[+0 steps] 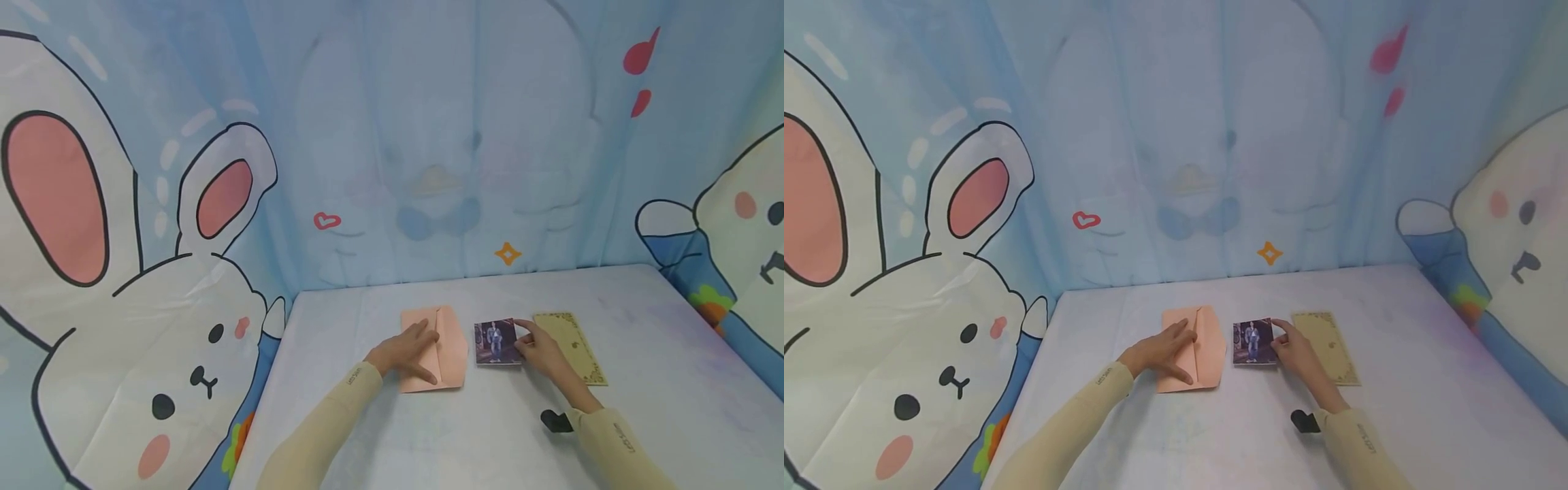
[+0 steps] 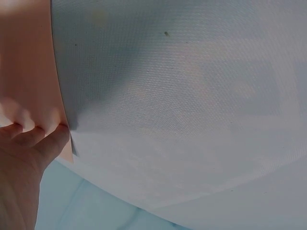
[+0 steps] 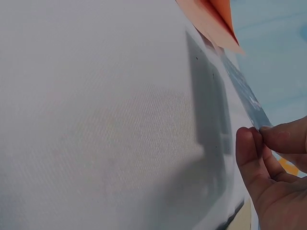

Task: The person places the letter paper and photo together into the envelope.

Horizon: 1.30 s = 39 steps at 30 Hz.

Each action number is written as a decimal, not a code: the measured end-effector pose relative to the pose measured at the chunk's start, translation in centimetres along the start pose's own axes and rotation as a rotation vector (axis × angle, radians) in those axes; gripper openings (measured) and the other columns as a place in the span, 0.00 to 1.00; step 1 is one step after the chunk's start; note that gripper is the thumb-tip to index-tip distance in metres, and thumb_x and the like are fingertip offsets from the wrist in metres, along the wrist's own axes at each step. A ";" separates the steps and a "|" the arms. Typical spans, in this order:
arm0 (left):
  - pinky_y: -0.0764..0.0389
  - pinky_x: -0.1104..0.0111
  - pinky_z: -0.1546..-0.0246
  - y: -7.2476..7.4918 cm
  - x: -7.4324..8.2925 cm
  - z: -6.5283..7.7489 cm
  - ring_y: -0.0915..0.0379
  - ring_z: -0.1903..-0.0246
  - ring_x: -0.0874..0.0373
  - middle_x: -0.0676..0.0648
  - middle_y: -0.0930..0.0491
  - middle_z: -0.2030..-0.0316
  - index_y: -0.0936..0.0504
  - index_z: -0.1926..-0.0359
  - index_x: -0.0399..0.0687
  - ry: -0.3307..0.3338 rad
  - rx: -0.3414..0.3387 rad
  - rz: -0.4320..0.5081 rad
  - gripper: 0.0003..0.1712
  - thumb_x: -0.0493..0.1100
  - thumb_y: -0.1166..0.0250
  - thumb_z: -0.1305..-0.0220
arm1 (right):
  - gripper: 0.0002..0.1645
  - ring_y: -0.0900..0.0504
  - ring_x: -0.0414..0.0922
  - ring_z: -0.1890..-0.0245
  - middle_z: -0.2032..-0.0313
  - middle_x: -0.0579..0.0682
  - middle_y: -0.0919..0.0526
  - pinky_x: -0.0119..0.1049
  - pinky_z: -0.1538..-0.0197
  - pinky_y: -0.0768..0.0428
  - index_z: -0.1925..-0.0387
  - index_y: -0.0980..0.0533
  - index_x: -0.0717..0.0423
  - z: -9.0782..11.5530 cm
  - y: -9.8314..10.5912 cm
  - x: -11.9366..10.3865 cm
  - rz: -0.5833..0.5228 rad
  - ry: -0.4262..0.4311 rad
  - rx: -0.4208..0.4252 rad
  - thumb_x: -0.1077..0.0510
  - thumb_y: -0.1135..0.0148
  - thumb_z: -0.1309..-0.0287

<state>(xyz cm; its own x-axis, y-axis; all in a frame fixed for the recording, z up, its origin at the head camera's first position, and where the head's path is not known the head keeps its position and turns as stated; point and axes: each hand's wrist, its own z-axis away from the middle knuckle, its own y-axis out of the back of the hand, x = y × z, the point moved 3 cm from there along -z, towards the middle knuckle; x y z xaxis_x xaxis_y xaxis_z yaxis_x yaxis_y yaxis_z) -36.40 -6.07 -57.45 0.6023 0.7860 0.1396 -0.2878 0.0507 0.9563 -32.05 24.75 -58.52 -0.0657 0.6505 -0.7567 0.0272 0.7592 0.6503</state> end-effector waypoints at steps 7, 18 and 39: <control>0.31 0.51 0.31 0.6 0.2 0.3 0.57 0.20 0.48 0.44 0.60 0.19 0.46 0.26 0.68 0.012 -0.002 -0.013 0.57 0.78 0.32 0.52 | 0.33 0.19 0.48 0.67 0.60 0.66 0.17 0.37 0.67 0.22 0.29 0.39 0.66 -0.6 -0.5 -0.6 0.002 -0.015 0.008 0.69 0.45 0.34; 0.32 0.50 0.30 0.3 0.0 0.0 0.58 0.20 0.49 0.45 0.62 0.19 0.46 0.26 0.70 0.027 -0.017 -0.009 0.57 0.79 0.33 0.53 | 0.33 0.19 0.46 0.70 0.61 0.66 0.18 0.35 0.69 0.22 0.29 0.39 0.64 -1.1 -1.1 -1.5 -0.059 -0.006 -0.015 0.70 0.45 0.34; 0.32 0.50 0.31 -0.1 -0.2 -0.3 0.56 0.21 0.47 0.45 0.60 0.19 0.44 0.29 0.72 0.030 -0.009 -0.008 0.56 0.81 0.33 0.55 | 0.33 0.19 0.46 0.70 0.62 0.65 0.17 0.35 0.69 0.22 0.29 0.38 0.65 -1.4 -2.8 -2.8 -0.077 -0.008 -0.051 0.71 0.44 0.35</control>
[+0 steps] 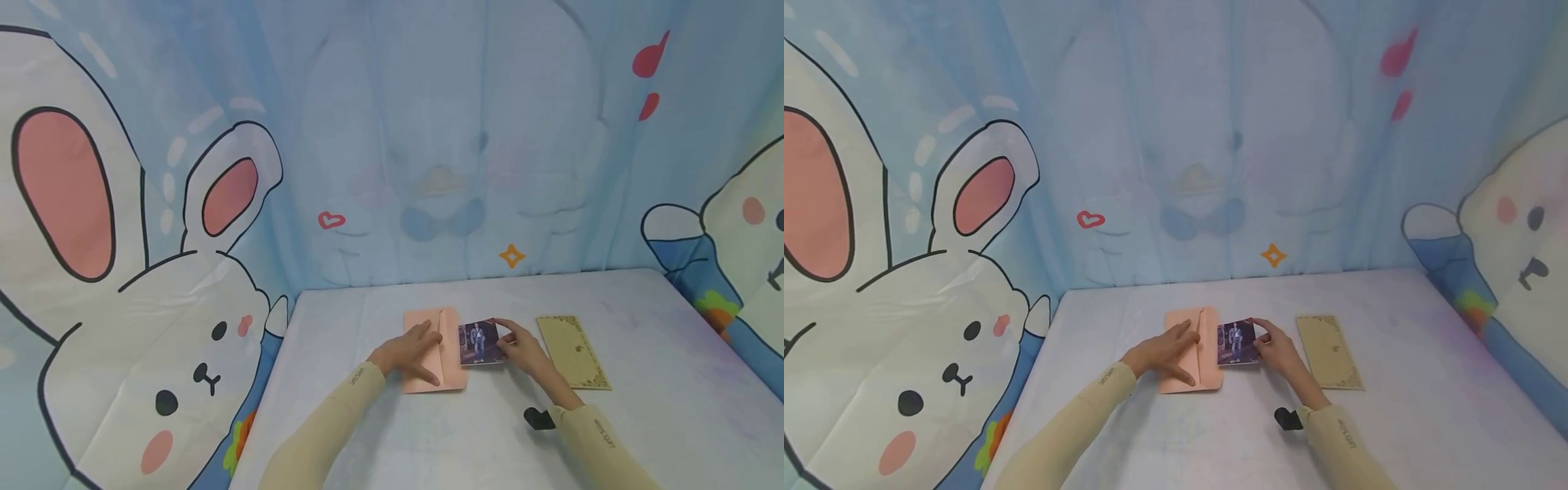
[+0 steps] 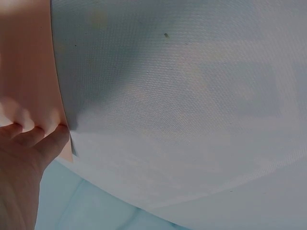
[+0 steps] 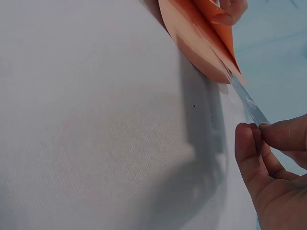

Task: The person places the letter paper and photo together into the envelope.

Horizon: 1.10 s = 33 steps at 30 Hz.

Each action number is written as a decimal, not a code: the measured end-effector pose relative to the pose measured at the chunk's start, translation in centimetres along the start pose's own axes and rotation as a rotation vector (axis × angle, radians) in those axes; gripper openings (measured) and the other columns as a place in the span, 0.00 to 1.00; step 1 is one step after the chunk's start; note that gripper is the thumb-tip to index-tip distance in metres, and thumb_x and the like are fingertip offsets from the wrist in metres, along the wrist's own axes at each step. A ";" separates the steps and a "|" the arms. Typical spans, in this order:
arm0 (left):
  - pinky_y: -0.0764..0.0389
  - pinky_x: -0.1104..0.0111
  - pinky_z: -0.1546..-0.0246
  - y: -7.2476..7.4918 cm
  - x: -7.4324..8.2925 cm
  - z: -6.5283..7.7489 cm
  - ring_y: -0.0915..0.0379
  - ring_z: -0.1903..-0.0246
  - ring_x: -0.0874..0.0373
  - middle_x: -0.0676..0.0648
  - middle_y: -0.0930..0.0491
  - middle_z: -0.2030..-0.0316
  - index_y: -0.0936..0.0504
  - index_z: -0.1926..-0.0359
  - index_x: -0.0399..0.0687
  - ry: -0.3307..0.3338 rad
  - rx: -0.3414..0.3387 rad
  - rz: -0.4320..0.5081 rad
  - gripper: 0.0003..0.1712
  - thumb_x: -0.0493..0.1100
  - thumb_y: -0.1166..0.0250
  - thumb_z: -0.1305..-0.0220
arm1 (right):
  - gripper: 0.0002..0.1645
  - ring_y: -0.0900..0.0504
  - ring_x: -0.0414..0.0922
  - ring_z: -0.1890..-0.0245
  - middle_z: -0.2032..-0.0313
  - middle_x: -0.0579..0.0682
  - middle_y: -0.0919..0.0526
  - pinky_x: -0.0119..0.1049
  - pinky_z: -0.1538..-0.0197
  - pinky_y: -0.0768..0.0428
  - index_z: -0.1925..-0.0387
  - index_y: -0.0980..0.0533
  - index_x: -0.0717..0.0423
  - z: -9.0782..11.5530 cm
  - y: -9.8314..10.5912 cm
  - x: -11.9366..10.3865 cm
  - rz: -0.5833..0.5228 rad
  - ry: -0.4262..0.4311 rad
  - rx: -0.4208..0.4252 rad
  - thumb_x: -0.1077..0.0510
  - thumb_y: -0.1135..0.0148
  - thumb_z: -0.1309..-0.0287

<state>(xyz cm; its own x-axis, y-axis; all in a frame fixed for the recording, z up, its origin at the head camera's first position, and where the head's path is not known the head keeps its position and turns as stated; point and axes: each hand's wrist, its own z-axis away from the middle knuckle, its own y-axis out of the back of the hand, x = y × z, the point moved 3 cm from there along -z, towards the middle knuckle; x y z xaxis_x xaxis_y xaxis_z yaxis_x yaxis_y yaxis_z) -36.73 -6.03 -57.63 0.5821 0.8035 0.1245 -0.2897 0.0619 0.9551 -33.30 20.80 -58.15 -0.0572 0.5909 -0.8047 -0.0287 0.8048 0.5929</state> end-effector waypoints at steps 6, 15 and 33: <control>0.31 0.51 0.31 0.0 -0.1 -0.1 0.55 0.21 0.46 0.45 0.60 0.19 0.45 0.27 0.72 -0.007 0.005 -0.025 0.57 0.82 0.35 0.55 | 0.33 0.19 0.45 0.71 0.62 0.65 0.18 0.35 0.69 0.22 0.29 0.38 0.66 -0.1 -0.5 0.1 -0.011 0.017 -0.018 0.71 0.45 0.35; 0.35 0.51 0.29 0.0 -0.1 -0.1 0.58 0.20 0.47 0.46 0.62 0.19 0.47 0.25 0.71 -0.010 -0.002 -0.021 0.59 0.82 0.35 0.55 | 0.32 0.19 0.45 0.71 0.63 0.65 0.18 0.35 0.70 0.21 0.31 0.37 0.67 -0.2 -1.7 -0.5 -0.037 0.023 -0.056 0.71 0.44 0.37; 0.38 0.53 0.26 -0.1 0.0 0.1 0.61 0.20 0.50 0.49 0.65 0.18 0.53 0.22 0.72 0.019 -0.020 -0.012 0.64 0.82 0.34 0.55 | 0.32 0.20 0.45 0.71 0.63 0.63 0.18 0.34 0.69 0.21 0.31 0.36 0.67 -0.8 -3.6 -1.5 -0.030 0.020 -0.074 0.71 0.44 0.36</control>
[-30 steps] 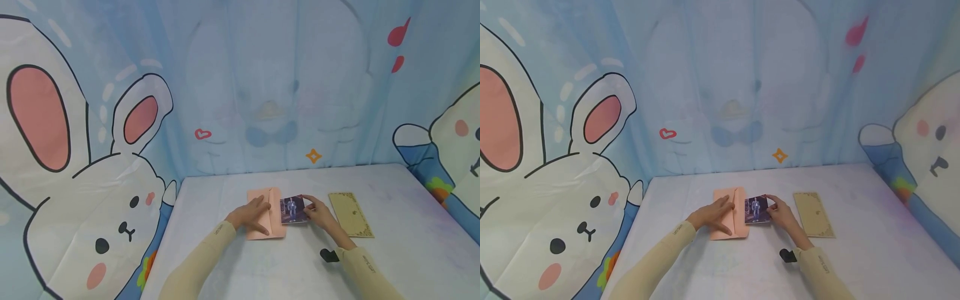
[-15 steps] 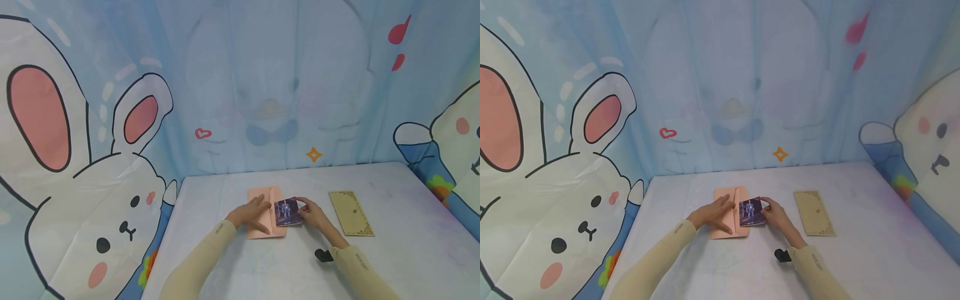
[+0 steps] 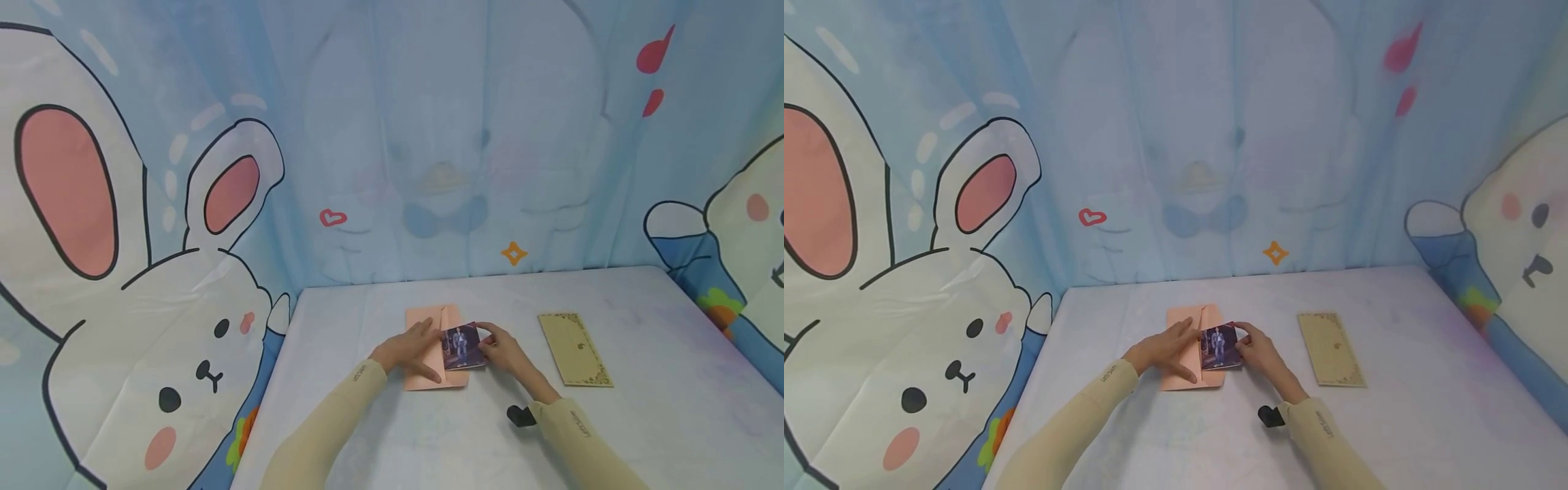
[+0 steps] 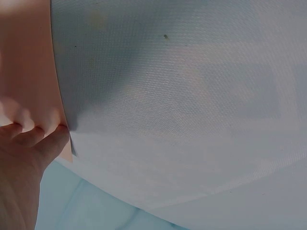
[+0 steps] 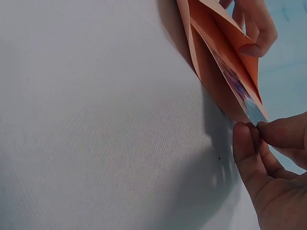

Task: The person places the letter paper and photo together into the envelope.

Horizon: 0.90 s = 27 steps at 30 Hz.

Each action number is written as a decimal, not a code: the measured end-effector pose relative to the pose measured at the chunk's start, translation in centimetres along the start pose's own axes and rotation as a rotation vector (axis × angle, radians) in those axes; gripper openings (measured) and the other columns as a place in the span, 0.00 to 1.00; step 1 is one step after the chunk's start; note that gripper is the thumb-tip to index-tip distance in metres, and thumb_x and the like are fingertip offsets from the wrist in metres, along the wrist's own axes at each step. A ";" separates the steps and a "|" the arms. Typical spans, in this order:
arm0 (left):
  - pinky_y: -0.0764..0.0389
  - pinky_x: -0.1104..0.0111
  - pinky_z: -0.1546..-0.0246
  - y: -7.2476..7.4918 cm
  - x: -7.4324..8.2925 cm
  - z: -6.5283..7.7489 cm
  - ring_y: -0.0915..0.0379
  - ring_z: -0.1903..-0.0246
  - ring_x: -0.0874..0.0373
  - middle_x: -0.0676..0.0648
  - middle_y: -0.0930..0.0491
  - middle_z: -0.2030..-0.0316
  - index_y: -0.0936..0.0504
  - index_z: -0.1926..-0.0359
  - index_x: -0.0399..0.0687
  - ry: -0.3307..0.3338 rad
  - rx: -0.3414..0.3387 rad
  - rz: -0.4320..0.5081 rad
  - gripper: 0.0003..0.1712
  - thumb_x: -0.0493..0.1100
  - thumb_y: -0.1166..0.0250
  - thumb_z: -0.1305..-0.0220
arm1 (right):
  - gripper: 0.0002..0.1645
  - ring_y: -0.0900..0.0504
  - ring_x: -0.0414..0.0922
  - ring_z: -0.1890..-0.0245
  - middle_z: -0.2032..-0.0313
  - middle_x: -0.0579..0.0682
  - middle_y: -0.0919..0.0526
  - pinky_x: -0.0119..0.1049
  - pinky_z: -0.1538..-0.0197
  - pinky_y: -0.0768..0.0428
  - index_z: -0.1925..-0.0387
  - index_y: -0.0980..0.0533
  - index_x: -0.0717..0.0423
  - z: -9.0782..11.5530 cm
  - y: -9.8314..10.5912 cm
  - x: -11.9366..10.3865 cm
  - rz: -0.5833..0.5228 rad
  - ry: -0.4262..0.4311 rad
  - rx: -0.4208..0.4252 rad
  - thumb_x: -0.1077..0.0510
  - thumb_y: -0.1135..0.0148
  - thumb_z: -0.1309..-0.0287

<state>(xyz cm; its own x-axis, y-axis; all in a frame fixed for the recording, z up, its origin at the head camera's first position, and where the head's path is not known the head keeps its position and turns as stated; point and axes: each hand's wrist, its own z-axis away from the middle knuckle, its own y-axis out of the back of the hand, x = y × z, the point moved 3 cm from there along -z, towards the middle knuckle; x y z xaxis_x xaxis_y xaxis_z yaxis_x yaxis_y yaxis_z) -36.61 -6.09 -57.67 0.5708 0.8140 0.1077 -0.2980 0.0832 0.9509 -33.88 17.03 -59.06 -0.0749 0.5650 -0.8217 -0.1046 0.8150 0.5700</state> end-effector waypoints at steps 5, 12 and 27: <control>0.39 0.54 0.26 -0.1 0.0 0.0 0.62 0.19 0.51 0.50 0.66 0.18 0.55 0.21 0.74 0.010 0.002 0.010 0.66 0.82 0.34 0.55 | 0.32 0.20 0.45 0.70 0.63 0.62 0.18 0.36 0.67 0.20 0.31 0.36 0.67 -0.4 -0.3 -0.1 0.022 -0.020 0.002 0.70 0.43 0.36; 0.36 0.51 0.28 0.3 0.1 0.2 0.60 0.20 0.50 0.49 0.63 0.18 0.51 0.22 0.73 0.005 0.017 0.018 0.63 0.81 0.34 0.55 | 0.31 0.19 0.46 0.71 0.65 0.62 0.17 0.37 0.68 0.20 0.33 0.34 0.68 -0.7 -0.8 -0.6 0.045 -0.020 0.009 0.69 0.42 0.36; 0.33 0.50 0.30 0.4 0.3 0.3 0.58 0.20 0.48 0.47 0.62 0.18 0.49 0.24 0.73 -0.011 0.016 0.011 0.60 0.81 0.34 0.53 | 0.29 0.20 0.44 0.71 0.65 0.59 0.17 0.36 0.68 0.20 0.34 0.33 0.68 -1.0 -1.8 -1.3 0.055 -0.065 -0.037 0.68 0.42 0.36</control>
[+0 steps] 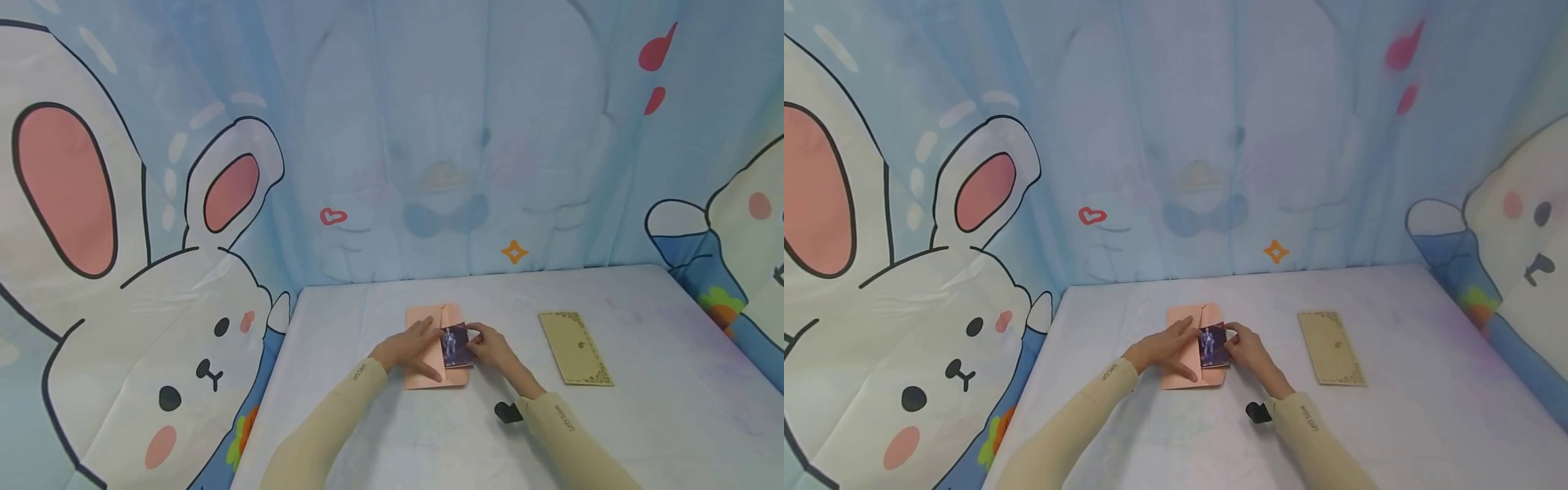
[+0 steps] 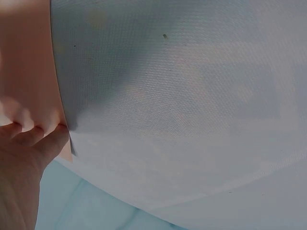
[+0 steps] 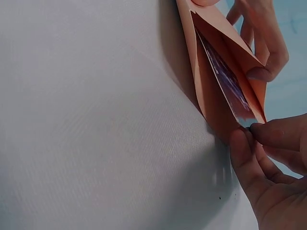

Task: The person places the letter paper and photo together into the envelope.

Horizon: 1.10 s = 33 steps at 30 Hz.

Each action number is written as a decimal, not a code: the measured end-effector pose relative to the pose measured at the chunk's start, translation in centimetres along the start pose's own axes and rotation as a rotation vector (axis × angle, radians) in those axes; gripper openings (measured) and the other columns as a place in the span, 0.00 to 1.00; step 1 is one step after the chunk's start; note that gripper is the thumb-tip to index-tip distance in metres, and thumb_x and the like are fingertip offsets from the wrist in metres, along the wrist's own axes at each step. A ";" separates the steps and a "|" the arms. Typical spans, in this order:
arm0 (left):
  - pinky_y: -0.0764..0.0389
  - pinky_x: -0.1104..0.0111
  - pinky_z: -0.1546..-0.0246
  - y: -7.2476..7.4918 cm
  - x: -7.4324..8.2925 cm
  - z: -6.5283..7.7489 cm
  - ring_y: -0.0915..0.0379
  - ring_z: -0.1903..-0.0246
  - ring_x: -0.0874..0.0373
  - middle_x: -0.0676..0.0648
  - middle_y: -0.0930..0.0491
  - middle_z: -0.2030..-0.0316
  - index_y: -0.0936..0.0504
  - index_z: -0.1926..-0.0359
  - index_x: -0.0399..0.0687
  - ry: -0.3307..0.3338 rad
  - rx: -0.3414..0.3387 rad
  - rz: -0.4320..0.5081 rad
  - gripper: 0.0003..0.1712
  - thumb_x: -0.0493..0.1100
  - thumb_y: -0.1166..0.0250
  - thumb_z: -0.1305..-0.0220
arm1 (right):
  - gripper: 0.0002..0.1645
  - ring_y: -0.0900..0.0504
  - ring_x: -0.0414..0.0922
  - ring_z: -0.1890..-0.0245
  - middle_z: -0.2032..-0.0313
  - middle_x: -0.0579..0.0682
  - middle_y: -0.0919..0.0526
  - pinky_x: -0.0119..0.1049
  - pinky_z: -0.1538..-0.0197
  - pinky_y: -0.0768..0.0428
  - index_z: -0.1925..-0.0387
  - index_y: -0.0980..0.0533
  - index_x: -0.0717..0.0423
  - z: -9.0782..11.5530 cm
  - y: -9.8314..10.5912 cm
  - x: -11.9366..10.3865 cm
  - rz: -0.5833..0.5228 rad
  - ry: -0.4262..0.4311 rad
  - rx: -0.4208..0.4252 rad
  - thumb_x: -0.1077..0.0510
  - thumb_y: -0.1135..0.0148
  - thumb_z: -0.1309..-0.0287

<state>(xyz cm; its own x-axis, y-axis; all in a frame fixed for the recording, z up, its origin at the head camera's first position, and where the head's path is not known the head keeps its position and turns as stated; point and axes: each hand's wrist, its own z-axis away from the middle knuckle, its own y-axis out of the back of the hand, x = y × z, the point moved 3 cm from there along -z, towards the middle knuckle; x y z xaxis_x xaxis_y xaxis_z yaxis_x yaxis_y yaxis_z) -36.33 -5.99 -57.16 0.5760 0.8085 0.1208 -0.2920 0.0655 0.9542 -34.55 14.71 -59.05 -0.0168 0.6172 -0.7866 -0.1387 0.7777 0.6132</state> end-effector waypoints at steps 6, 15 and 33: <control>0.33 0.53 0.29 0.0 -0.1 0.1 0.58 0.20 0.49 0.47 0.61 0.18 0.51 0.22 0.71 0.001 0.007 -0.020 0.63 0.81 0.34 0.53 | 0.28 0.21 0.43 0.73 0.68 0.56 0.17 0.34 0.69 0.22 0.36 0.31 0.68 -0.1 -0.5 -0.4 0.023 -0.009 -0.011 0.68 0.41 0.38; 0.30 0.53 0.31 -0.2 -0.2 -0.1 0.57 0.20 0.51 0.47 0.61 0.19 0.49 0.23 0.71 -0.007 0.017 -0.037 0.61 0.82 0.36 0.53 | 0.28 0.22 0.43 0.72 0.67 0.57 0.17 0.34 0.70 0.23 0.37 0.31 0.70 -0.3 -1.3 -1.3 0.045 -0.005 -0.020 0.69 0.42 0.39; 0.29 0.51 0.33 -0.4 -0.4 -0.2 0.57 0.20 0.50 0.46 0.60 0.19 0.51 0.22 0.69 -0.031 0.023 -0.012 0.62 0.80 0.35 0.51 | 0.28 0.21 0.43 0.72 0.67 0.57 0.17 0.32 0.71 0.24 0.38 0.30 0.71 -1.0 -3.0 -2.1 0.035 0.024 -0.026 0.70 0.42 0.41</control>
<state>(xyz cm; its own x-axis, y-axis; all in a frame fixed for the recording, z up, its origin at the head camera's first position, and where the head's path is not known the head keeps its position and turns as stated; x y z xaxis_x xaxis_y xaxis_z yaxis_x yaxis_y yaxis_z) -36.63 -6.25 -57.62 0.6029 0.7891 0.1172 -0.2676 0.0617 0.9615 -35.10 10.96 -59.28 -0.0459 0.6406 -0.7665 -0.1635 0.7521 0.6384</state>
